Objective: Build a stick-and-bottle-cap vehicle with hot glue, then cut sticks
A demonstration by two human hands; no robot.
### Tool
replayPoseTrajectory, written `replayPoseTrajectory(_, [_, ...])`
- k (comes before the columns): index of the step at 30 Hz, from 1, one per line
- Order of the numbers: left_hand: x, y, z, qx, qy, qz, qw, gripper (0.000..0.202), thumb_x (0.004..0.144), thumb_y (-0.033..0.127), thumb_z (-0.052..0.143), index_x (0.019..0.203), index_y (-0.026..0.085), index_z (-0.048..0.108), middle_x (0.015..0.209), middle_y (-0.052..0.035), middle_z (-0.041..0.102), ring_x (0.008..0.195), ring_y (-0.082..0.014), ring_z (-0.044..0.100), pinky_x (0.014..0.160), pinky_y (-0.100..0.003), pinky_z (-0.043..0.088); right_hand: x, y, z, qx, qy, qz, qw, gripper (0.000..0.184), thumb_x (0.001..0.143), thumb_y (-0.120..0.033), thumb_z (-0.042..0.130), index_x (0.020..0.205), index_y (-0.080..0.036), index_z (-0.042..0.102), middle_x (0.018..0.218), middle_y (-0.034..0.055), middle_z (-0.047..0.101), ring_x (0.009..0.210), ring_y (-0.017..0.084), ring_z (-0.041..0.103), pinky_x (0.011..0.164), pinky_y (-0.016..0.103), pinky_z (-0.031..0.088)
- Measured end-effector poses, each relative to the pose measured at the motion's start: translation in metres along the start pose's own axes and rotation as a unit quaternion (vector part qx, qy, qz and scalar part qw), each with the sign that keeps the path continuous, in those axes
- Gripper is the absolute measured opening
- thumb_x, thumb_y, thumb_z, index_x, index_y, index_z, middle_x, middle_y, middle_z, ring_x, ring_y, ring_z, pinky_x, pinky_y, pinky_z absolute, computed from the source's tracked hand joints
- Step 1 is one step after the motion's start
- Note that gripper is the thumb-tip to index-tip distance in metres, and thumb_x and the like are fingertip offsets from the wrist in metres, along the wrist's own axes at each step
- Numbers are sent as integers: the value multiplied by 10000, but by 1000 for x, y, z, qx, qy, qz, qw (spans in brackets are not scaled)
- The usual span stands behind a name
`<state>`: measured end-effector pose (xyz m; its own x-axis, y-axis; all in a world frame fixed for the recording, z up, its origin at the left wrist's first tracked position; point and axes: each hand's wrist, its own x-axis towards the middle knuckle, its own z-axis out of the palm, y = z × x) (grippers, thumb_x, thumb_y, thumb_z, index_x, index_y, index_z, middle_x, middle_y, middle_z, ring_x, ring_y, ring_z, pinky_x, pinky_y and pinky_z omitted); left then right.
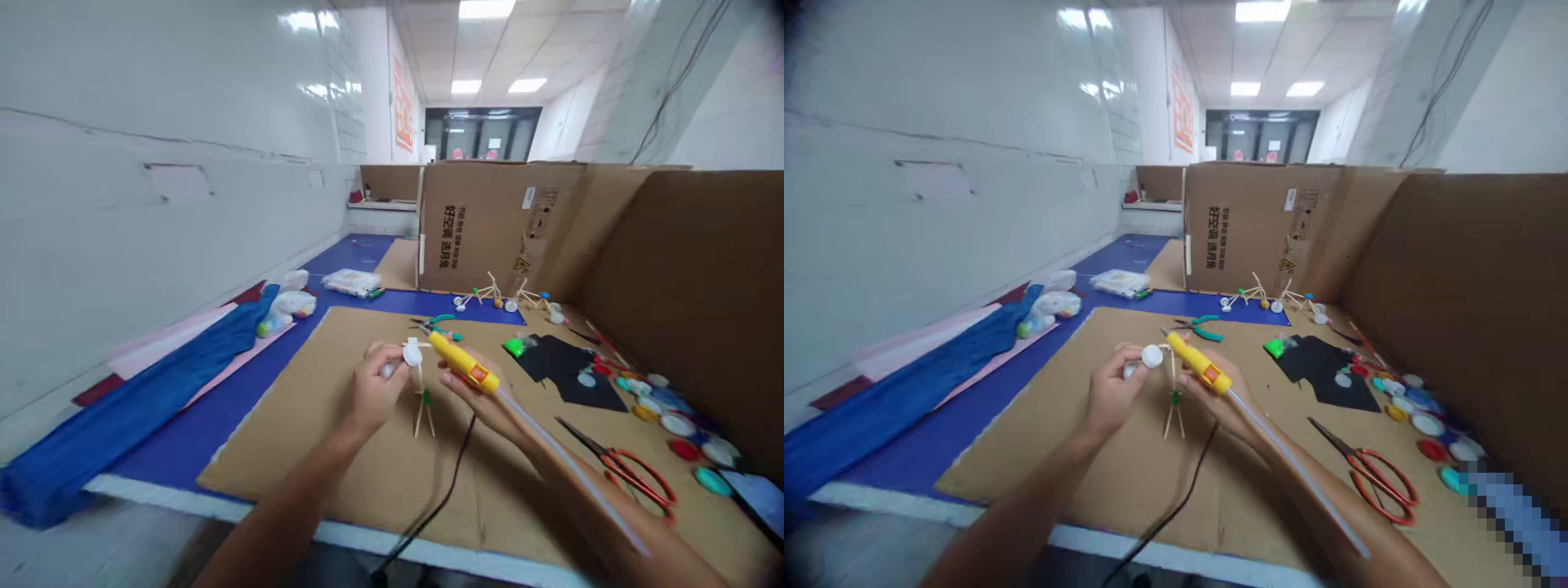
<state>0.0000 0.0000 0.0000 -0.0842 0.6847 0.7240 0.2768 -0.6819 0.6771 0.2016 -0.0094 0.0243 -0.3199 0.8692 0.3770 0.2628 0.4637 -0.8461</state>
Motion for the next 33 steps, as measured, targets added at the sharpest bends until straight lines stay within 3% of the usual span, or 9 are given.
replayPoseTrajectory(6, [1, -4, 0, -23, 11, -26, 999, 52, 836, 218, 640, 812, 196, 681, 787, -6, 616, 735, -144, 582, 678, -251, 440, -6, -6, -14, 8, -25, 22, 999, 237, 855, -461, 700, 832, -229, 664, 778, 26, 634, 688, 185, 577, 606, 316, 494])
replayPoseTrajectory(11, [4, -1, -1, -49, 11, -5, 999, 81, 845, 245, 658, 780, 196, 661, 950, -55, 694, 895, -182, 654, 798, -297, 488, -6, -12, -24, -11, -78, 43, 996, 248, 846, -437, 715, 766, -228, 608, 678, -7, 553, 599, 143, 482, 525, 276, 409])
replayPoseTrajectory(19, [4, 2, -3, -27, 8, 7, 1000, 93, 853, 233, 645, 767, 199, 640, 947, -66, 722, 917, -192, 676, 835, -332, 513, -4, -10, -24, -23, -82, 49, 995, 329, 829, -449, 715, 695, -223, 516, 625, -28, 466, 541, 119, 393, 478, 264, 316])
replayPoseTrajectory(33, [4, 2, -2, 4, 12, 21, 1000, 85, 857, 230, 648, 777, 202, 647, 953, -68, 726, 901, -191, 674, 822, -340, 519, -4, -9, -24, -46, -68, 40, 996, 327, 815, -435, 732, 676, -220, 529, 604, -37, 447, 525, 110, 375, 461, 257, 292])
